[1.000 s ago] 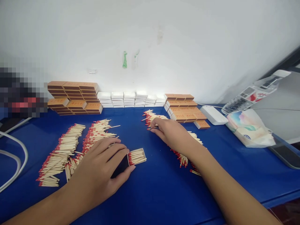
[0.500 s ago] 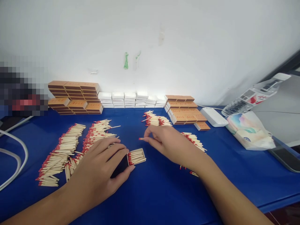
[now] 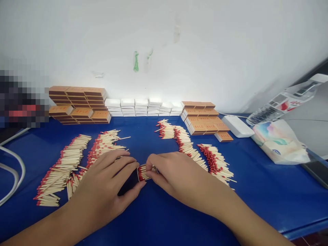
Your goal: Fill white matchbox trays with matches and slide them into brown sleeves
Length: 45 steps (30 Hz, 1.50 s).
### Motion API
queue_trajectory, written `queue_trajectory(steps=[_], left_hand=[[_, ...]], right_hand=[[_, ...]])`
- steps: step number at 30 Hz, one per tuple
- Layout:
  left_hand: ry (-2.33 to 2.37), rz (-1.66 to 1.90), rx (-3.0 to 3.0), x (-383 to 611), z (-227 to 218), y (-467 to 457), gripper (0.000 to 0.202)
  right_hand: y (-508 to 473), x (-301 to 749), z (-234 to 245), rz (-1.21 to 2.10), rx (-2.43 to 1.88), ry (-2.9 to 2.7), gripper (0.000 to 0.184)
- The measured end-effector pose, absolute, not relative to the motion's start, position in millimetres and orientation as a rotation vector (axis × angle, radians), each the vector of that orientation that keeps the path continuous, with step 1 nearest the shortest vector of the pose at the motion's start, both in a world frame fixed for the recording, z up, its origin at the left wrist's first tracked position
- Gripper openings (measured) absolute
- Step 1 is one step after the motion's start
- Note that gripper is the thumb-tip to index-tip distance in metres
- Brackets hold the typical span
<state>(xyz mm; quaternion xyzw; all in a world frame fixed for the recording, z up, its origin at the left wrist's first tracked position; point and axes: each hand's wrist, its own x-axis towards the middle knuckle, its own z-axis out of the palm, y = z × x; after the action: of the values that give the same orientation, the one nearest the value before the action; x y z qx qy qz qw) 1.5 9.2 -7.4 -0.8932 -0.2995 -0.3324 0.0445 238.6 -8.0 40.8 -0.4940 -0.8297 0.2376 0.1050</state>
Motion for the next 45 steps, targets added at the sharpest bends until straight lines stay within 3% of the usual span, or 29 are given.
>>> queue_trajectory(steps=[6, 14, 33, 45], left_hand=[[-0.916, -1.015, -2.748, 1, -9, 9, 0.015], [-0.91, -1.004, -2.756, 1, -6, 9, 0.015], [-0.895, -1.005, -2.732, 1, -8, 8, 0.015], [-0.894, -1.009, -2.727, 2, -9, 8, 0.017]], right_hand=[[-2, 246, 43, 0.545, -1.513, -2.388, 0.011], [29, 276, 28, -0.008, -1.723, -2.282, 0.022], [38, 283, 18, 0.043, -1.708, -2.315, 0.027], [39, 283, 18, 0.093, -1.739, -2.312, 0.017]])
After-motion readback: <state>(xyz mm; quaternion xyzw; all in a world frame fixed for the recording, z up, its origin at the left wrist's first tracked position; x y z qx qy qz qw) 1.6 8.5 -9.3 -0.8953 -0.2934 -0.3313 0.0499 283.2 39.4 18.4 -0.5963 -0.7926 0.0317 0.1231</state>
